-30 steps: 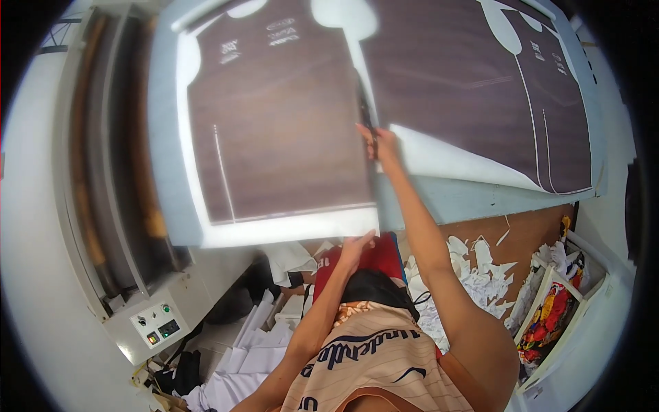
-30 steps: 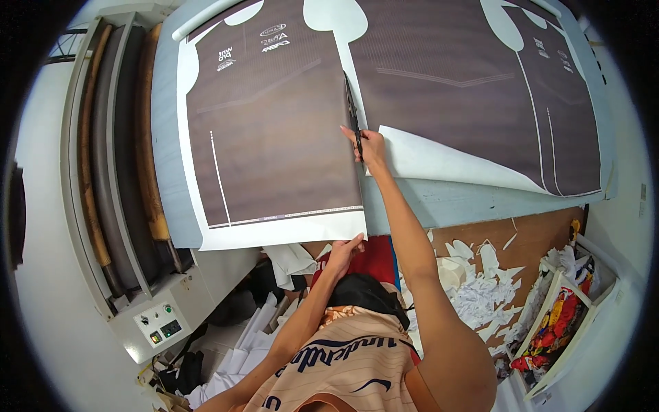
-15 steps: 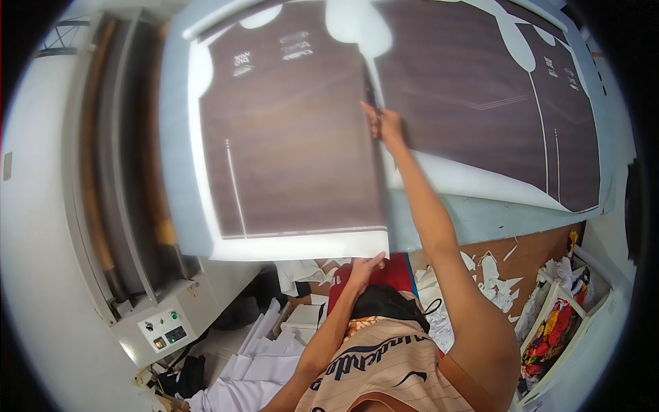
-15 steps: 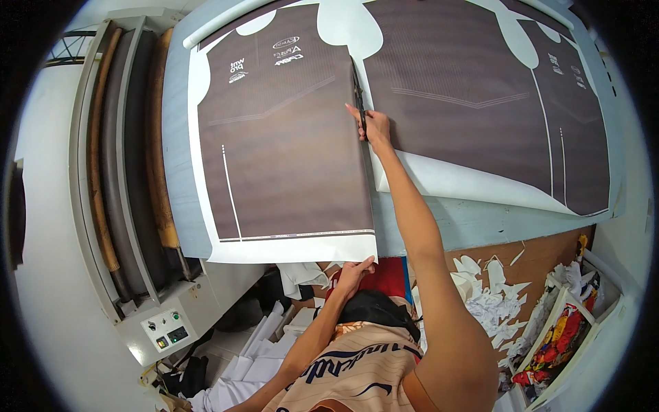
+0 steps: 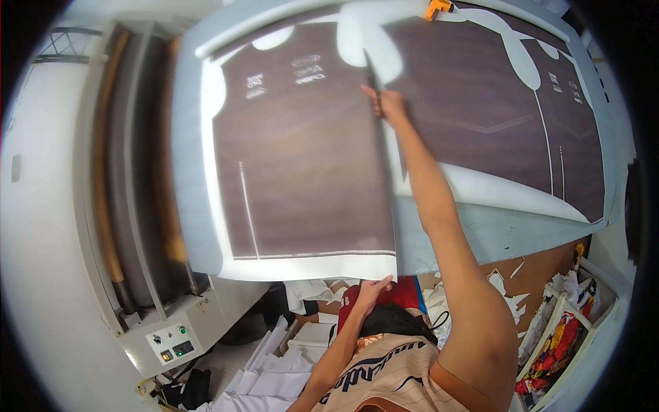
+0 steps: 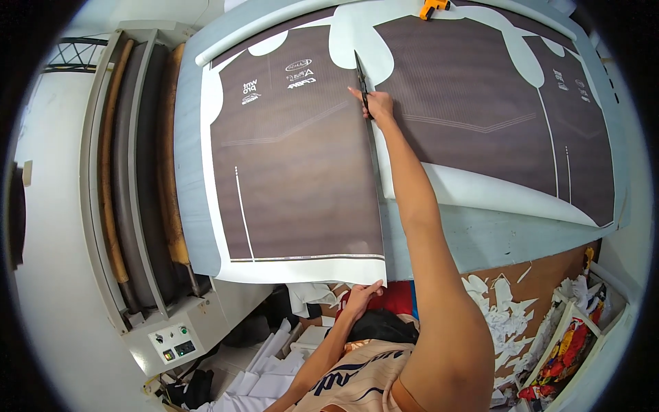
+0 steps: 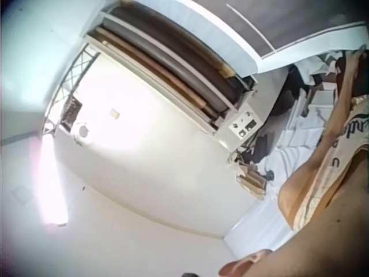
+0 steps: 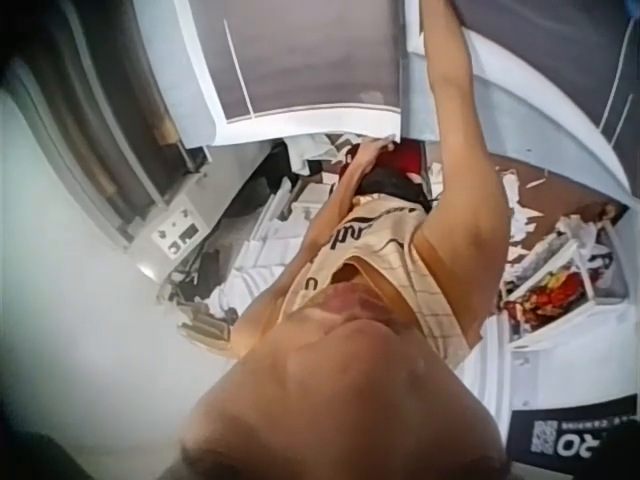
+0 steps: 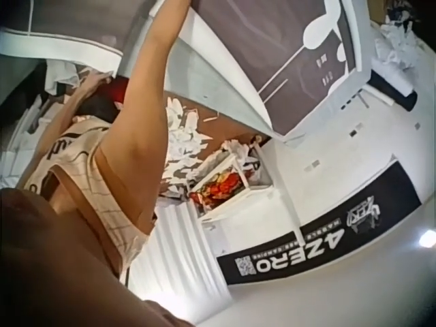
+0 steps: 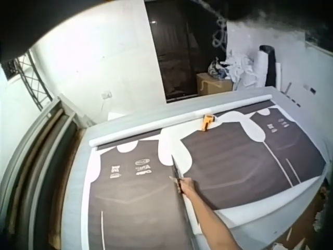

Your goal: Cutting out clothing pattern pieces from printed fabric using scissors on a production table.

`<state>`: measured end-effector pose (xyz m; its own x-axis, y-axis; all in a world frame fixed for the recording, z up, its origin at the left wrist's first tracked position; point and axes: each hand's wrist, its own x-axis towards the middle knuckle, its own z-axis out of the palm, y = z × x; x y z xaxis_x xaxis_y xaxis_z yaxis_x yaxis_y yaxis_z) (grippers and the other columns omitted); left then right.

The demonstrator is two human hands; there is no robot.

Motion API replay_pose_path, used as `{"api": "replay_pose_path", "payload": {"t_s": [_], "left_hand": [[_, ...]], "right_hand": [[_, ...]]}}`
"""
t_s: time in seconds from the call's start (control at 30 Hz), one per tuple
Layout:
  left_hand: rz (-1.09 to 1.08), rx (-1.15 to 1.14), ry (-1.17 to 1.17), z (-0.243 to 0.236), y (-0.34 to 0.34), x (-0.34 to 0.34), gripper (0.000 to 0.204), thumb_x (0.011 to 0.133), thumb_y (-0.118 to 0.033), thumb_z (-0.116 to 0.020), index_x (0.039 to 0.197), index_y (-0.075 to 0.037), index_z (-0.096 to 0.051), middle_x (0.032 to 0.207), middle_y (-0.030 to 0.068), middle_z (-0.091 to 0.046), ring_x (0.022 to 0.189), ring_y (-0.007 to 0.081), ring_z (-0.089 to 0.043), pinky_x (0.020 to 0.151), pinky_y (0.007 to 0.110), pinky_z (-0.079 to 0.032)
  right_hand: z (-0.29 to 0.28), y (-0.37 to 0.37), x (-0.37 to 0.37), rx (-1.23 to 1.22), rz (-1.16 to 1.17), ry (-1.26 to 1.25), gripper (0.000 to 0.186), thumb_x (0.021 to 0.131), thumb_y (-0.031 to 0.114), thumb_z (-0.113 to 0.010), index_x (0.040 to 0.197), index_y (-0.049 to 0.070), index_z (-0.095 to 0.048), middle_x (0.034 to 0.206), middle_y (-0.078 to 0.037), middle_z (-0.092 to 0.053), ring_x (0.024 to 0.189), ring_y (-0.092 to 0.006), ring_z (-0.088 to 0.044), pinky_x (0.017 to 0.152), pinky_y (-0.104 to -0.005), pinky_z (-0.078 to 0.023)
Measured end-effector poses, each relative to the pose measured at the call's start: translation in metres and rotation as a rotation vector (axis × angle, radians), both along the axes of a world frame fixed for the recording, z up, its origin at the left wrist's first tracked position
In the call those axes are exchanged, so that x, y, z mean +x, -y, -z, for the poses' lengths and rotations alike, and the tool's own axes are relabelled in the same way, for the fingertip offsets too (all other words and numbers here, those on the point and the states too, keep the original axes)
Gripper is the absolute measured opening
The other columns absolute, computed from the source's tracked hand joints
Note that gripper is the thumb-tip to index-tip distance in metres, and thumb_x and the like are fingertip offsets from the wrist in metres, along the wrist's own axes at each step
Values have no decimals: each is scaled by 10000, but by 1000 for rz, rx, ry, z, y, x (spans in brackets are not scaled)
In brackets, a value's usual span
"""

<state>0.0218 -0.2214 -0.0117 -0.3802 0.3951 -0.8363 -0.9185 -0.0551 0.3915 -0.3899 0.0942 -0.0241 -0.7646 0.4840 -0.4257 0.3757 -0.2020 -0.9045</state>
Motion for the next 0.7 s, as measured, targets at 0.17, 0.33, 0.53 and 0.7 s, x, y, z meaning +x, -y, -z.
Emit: {"api": "replay_pose_path", "payload": {"t_s": [0.17, 0.33, 0.53, 0.7], "left_hand": [[-25, -9, 54, 0, 16, -4, 159, 947, -213, -745, 934, -54, -733, 823, 45, -695, 785, 153, -658, 790, 296, -544], [66, 39, 136, 2, 20, -6, 247, 966, -253, -720, 951, -7, -733, 842, 79, -717, 800, 166, -684, 787, 277, -557], [359, -19, 127, -29, 27, -13, 369, 992, -342, -674, 996, 21, -743, 813, 104, -733, 705, 178, -697, 699, 280, -564], [418, -364, -1215, -60, -21, -87, 293, 926, -280, -688, 904, 6, -748, 873, 203, -730, 822, 403, -692, 783, 485, -540]], "right_hand": [[-39, 21, 34, 130, -120, 33, 550, 757, 557, -855, 665, 71, -616, 564, 5, -551, 454, -91, -517, 450, -274, -415], [-53, -7, 140, 90, -121, 136, 537, 792, 540, -838, 692, 48, -650, 551, 16, -548, 419, -55, -473, 412, -241, -400], [-82, 13, 247, 395, -83, 283, 570, 781, 547, -847, 641, 52, -603, 533, 15, -526, 435, -79, -515, 424, -270, -420], [-68, 54, 376, 213, 231, 138, 451, 822, 431, -848, 700, 42, -654, 538, 31, -515, 431, -72, -468, 413, -271, -355]]}}
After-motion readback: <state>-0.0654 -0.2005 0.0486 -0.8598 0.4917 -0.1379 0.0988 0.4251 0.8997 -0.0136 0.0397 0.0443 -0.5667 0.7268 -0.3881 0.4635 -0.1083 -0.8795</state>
